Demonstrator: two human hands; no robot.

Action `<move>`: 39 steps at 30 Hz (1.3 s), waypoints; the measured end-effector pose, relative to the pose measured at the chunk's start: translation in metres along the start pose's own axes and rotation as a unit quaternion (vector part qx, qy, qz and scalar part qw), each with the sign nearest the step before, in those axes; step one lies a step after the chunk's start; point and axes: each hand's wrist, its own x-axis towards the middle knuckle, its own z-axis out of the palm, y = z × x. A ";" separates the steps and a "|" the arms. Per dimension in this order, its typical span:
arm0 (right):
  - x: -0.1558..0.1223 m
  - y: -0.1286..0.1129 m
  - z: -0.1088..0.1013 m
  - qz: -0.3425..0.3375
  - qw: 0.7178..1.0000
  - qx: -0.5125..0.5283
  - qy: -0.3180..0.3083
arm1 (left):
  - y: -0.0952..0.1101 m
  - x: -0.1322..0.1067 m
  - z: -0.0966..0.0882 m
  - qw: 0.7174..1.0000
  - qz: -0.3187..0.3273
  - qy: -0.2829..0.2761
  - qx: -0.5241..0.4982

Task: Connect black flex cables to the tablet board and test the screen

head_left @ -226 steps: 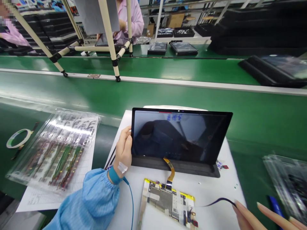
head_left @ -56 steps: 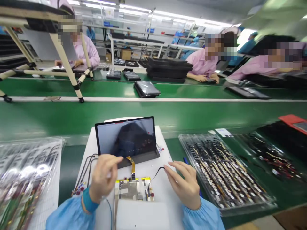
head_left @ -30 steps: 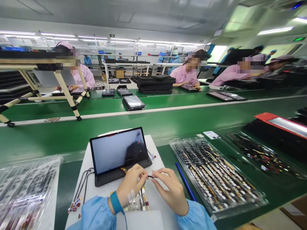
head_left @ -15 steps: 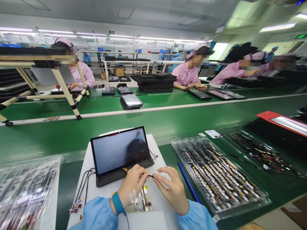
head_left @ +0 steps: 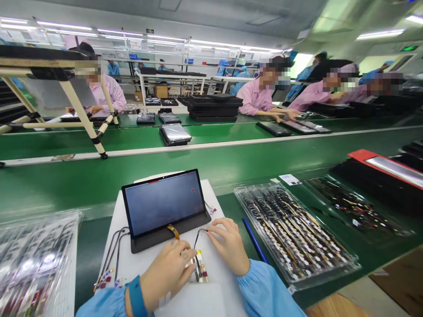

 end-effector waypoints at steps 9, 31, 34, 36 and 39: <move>-0.004 0.001 -0.004 0.010 1.000 -0.002 0.005 | 0.010 -0.025 -0.008 0.992 -0.021 -0.126 -0.009; -0.006 -0.001 -0.009 -0.033 0.998 -0.045 0.037 | -0.001 -0.021 -0.009 0.995 0.013 -0.039 -0.088; -0.007 0.000 -0.009 -0.041 0.997 -0.051 0.043 | -0.005 -0.022 -0.003 0.996 0.032 -0.020 -0.080; -0.007 -0.001 -0.009 -0.046 0.996 -0.057 0.046 | -0.008 -0.023 0.002 0.996 0.044 0.002 -0.079; -0.007 -0.003 -0.011 -0.053 0.995 -0.069 0.050 | -0.013 -0.025 0.007 0.992 0.076 0.064 -0.076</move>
